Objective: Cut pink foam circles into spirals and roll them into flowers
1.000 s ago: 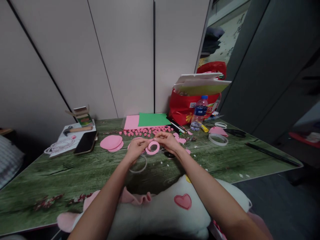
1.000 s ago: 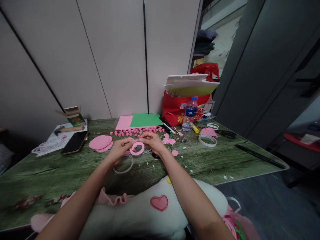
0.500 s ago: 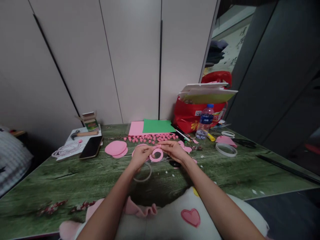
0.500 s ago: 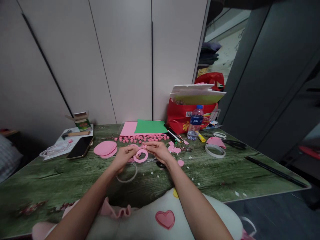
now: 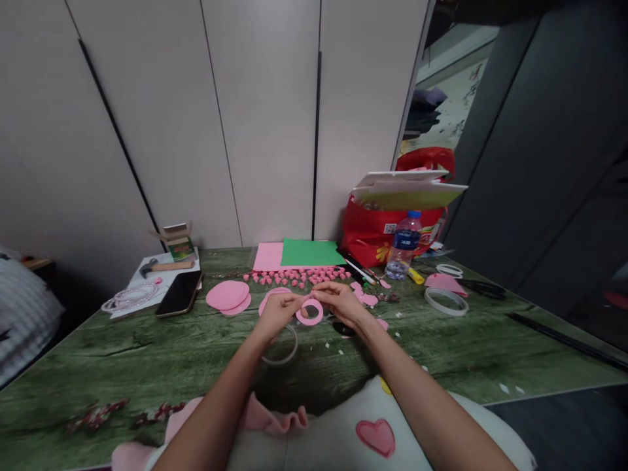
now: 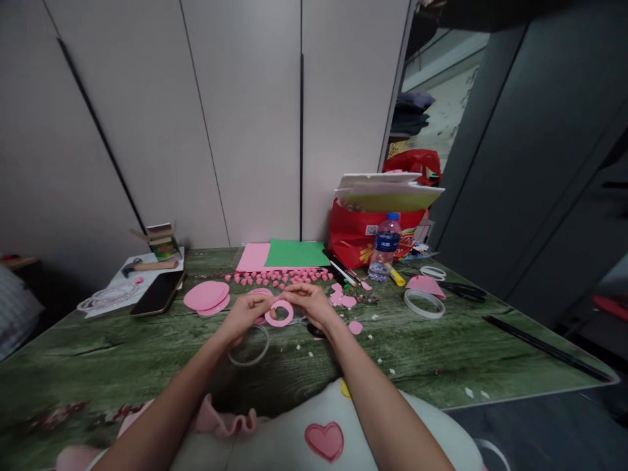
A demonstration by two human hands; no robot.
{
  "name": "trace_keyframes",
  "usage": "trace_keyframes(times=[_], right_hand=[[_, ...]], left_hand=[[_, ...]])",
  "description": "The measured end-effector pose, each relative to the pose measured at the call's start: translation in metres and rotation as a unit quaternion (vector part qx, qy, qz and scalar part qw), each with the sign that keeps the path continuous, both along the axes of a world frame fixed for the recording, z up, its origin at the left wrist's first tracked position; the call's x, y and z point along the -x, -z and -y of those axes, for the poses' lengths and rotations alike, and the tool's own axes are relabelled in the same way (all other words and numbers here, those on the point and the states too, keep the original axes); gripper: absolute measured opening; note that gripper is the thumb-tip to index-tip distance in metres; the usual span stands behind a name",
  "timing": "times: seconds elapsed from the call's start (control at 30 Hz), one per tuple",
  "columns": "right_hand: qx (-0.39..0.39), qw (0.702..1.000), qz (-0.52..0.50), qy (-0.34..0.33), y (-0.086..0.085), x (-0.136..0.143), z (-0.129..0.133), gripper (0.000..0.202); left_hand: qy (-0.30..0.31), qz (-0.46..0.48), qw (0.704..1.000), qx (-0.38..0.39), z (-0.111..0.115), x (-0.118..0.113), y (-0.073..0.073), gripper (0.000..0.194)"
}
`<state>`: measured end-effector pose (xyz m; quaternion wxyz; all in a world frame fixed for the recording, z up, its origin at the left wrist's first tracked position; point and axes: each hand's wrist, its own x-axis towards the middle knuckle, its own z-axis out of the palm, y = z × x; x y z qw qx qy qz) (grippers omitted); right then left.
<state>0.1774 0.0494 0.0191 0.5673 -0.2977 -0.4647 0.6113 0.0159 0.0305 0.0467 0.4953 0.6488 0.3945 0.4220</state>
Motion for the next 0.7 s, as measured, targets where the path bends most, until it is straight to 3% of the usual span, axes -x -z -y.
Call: trace_keyframes(times=[0.47,0.7], right_hand=[[-0.026,0.998,0.040,0.027,-0.0008,0.0051,0.0021,0.020],[-0.031,0.998,0.047,-0.023,-0.0015,0.0033,0.0016,0.023]], left_hand=[[0.011,-0.045,0.999,-0.021,0.0003,0.0018,-0.0016,0.032],[-0.016,-0.040,0.998,-0.038,0.0016,0.0036,-0.0028,0.032]])
